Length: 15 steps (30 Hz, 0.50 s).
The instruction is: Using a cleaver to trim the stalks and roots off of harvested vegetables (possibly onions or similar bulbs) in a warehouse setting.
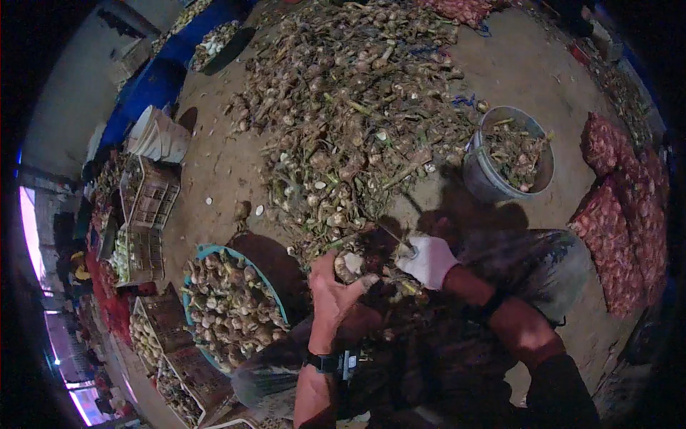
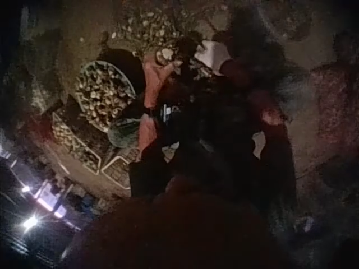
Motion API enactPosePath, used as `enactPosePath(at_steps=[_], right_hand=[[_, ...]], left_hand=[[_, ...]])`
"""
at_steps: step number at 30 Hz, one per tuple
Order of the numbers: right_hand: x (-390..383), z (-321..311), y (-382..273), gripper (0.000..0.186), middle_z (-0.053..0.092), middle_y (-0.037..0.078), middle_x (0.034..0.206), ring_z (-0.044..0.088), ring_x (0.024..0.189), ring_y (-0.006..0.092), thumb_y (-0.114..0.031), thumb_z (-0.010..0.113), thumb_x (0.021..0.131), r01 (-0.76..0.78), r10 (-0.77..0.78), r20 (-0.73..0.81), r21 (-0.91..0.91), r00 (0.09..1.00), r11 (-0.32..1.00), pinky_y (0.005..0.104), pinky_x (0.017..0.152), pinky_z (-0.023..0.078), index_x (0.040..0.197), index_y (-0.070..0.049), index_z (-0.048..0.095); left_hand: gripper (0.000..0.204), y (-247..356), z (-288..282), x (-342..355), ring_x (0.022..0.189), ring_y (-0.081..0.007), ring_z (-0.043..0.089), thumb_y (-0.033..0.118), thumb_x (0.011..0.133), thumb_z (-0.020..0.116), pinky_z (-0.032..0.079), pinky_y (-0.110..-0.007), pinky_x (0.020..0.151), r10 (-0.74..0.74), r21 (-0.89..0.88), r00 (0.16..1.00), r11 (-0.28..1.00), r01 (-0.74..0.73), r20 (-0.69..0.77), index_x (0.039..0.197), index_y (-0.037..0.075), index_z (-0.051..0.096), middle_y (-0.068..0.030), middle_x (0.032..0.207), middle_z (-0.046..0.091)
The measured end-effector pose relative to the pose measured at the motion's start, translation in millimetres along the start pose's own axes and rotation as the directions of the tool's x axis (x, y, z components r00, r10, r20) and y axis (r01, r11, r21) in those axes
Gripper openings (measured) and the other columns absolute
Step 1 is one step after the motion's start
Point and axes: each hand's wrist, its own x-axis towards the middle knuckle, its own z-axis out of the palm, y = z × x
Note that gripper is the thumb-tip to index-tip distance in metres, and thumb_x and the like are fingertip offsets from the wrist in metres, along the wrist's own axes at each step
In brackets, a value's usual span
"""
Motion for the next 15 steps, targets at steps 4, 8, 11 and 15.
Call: enactPosePath(at_steps=[4,8,11,15], right_hand=[[-6.1,9.6,-17.5,0.033,0.066,0.013,0.075,0.064,0.072,0.0311,-0.035,0.069,0.073,0.0,-0.011,0.078,0.141,0.997,0.99,0.0399,0.068,0.051,0.088,-0.006,0.063],[-16.1,5.5,-33.4,0.037,0.067,0.012,0.08,0.065,0.076,0.028,-0.037,0.07,0.073,-0.165,0.106,0.221,0.266,0.969,0.95,0.0362,0.07,0.051,0.096,-0.008,0.065],[-14.2,15.0,-29.4,0.038,0.067,0.012,0.083,0.065,0.078,0.0282,-0.036,0.069,0.073,-0.048,0.016,0.118,0.267,0.993,0.962,0.0367,0.07,0.052,0.1,-0.01,0.065],[7.8,55.9,13.6,0.036,0.067,0.012,0.083,0.065,0.08,0.0251,-0.036,0.07,0.074,-0.007,0.001,0.112,0.053,0.994,0.999,0.0358,0.071,0.051,0.096,-0.007,0.065]], left_hand=[[0.06,-10.2,7.1,-3.8,0.087,-0.0148,0.057,0.011,0.072,0.076,0.048,-0.029,0.077,-0.457,-0.586,0.88,0.68,0.441,0.132,0.123,-0.002,0.048,-0.0086,0.101,0.06],[0.052,-13.4,12.2,-2.9,0.087,-0.0132,0.056,0.011,0.081,0.068,0.049,-0.028,0.075,-0.566,-0.831,0.824,0.453,0.323,0.013,0.126,0.001,0.043,-0.0064,0.104,0.057],[0.049,-18.6,16.5,-7.5,0.087,-0.0153,0.058,0.016,0.082,0.067,0.05,-0.029,0.075,-0.566,-0.885,0.815,0.306,0.351,0.127,0.123,0.002,0.045,-0.007,0.103,0.058],[0.044,0.8,9.6,-11.0,0.089,-0.0221,0.06,0.022,0.082,0.066,0.052,-0.033,0.077,-0.48,-0.947,0.816,-0.172,0.273,0.322,0.119,0.008,0.048,-0.0087,0.104,0.058]])
